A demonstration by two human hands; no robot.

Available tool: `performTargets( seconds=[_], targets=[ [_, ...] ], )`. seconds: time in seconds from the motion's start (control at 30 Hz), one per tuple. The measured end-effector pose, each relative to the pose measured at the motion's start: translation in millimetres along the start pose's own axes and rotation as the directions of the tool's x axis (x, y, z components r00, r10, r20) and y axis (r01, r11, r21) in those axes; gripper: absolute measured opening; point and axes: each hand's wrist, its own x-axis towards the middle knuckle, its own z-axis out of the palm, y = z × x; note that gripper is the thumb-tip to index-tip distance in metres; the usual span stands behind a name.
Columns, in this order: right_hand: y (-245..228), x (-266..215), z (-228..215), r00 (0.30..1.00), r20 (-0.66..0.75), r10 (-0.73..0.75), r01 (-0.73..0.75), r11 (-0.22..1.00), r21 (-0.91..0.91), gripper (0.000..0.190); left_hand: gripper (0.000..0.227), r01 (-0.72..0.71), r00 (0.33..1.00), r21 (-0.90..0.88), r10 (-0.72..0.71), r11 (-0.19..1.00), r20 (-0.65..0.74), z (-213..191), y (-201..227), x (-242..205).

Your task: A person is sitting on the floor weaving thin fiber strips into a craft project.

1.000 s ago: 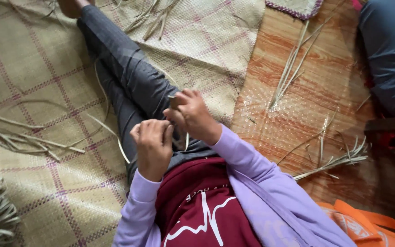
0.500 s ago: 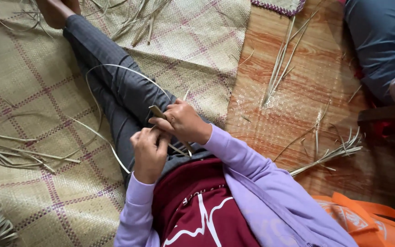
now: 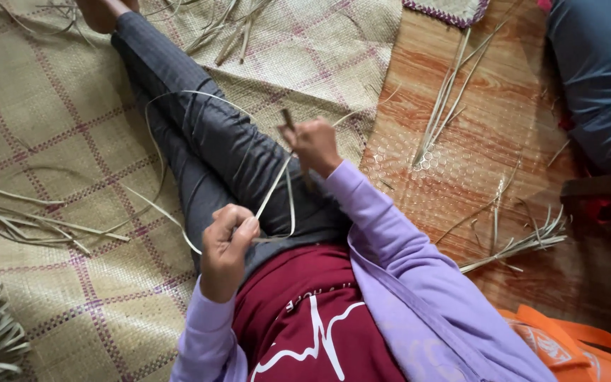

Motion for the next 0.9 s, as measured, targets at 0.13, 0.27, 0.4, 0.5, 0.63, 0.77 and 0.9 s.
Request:
performTargets(
  seconds=[0.13,0.27,0.4,0.5,0.63,0.77,0.9],
  targets=[
    [81,4,25,0.997,-0.031,0.069,-0.074,0.978,-0.195,0.063,0.03,-0.053,0.998,-0.089,0.051,0.995,-0.024,-23,-2,-17],
    [118,14,20,0.999,-0.009,0.045,-0.043,0.872,-0.488,0.065,0.017,0.105,0.994,-0.22,-0.102,0.97,0.026,-44,31,-30],
    [137,28,5,0.989,-0.014,0.147,-0.128,0.806,-0.577,0.067,0.017,0.051,0.994,-0.205,-0.069,0.977,-0.08,-55,34,-37],
    [116,36,-19,0.981,-0.076,0.177,-0.19,0.821,-0.538,0.065,0.017,-0.048,0.995,0.141,0.06,0.989,-0.085,-54,35,-28],
    [-2,34,-72,0.959,-0.28,0.036,0.04,0.965,0.26,0.051,0.025,-0.267,0.955,0.571,0.293,0.776,0.048,-30,-6,-11],
    [-140,-8,-108,0.803,-0.143,-0.579,0.579,0.814,-0.042,0.021,0.011,-0.263,0.963,0.57,0.247,0.778,0.107,-8,25,5],
    [-175,-24,-106,0.904,0.004,-0.428,0.39,0.827,0.405,0.021,0.002,-0.303,0.951,0.561,0.279,0.77,0.13,-5,25,10]
  ],
)
